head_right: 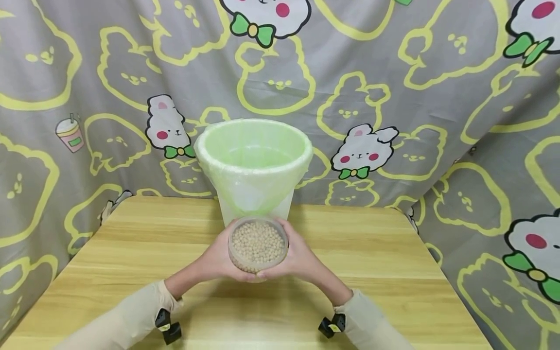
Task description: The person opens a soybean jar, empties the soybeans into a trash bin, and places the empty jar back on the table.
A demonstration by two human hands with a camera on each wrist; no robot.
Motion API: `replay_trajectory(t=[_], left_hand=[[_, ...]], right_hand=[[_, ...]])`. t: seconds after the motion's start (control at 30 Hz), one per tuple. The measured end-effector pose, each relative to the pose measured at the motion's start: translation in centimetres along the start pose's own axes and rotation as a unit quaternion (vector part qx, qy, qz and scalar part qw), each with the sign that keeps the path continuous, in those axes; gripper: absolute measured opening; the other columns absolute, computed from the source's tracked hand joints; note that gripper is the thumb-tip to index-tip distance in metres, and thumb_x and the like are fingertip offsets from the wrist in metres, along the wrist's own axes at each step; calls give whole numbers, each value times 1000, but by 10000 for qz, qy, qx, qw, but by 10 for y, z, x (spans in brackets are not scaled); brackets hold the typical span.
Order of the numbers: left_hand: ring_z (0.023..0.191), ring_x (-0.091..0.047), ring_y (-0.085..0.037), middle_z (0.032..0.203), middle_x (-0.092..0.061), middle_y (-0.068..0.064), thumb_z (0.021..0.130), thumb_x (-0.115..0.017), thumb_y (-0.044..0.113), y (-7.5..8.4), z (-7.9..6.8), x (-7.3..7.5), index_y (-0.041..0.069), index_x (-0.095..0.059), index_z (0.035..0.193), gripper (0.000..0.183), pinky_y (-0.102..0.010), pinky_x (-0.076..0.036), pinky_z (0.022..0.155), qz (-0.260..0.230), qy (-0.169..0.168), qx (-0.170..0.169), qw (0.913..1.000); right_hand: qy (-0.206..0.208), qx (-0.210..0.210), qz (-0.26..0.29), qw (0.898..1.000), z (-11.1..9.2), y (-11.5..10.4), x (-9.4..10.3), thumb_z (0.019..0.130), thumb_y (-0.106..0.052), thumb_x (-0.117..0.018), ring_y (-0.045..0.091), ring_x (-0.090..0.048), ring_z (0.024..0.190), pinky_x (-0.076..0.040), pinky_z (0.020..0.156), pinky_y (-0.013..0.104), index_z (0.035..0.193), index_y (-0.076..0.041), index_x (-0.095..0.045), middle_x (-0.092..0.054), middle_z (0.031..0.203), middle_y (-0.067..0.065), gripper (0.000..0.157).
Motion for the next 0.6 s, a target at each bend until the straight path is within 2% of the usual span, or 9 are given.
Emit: replay_trajectory(t=[0.13, 0.23, 0.43, 0.5, 0.6], left_hand=[[129, -55, -24, 145, -53, -4, 51, -101, 19, 6, 0, -3, 20, -36, 152, 120, -43, -50, 109, 226, 123, -41, 9997], [129, -56, -23, 145, -53, -3, 50, -101, 20, 10, 0, -5, 19, -36, 152, 121, -43, -51, 109, 410, 189, -111, 9989], [129, -57, -23, 145, -54, -3, 48, -101, 25, 12, 3, -6, 17, -36, 153, 123, -44, -51, 109, 596, 212, -202, 9978], [129, -57, -21, 145, -54, -2, 49, -102, 27, 10, 5, -5, 18, -37, 153, 123, -43, -51, 109, 616, 83, -164, 9979], [128, -56, -20, 144, -53, -2, 50, -102, 26, 6, 8, -3, 20, -36, 153, 123, -42, -51, 109, 567, -288, -154, 9979]], right_hand=[[682, 244, -952, 9928, -2, -21, -2, 52, -26, -102, 30, -52, 130, -49, 107, 53, 153, -11, -38, -48, 148, 9, 120], [870, 460, -1503, 9837, 0, -33, -5, 53, -35, -101, 29, -53, 129, -50, 106, 56, 152, -8, -41, -47, 147, 10, 119], [784, 574, -1792, 9790, 5, -41, -5, 58, -36, -98, 29, -54, 127, -51, 104, 57, 149, -11, -46, -47, 146, 9, 108], [657, 595, -1791, 9798, 6, -40, -3, 58, -36, -97, 30, -54, 127, -52, 103, 58, 148, -12, -49, -47, 145, 8, 105], [289, 738, -1735, 9816, 9, -40, 0, 58, -36, -97, 29, -54, 128, -52, 103, 57, 147, -15, -51, -47, 146, 8, 103]])
Point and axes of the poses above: each hand's wrist, its own z-axis towards the middle knuckle, its own x-axis out of the back of the hand, y = z × x, the point moved 5 cm from there along z, towards the middle knuckle
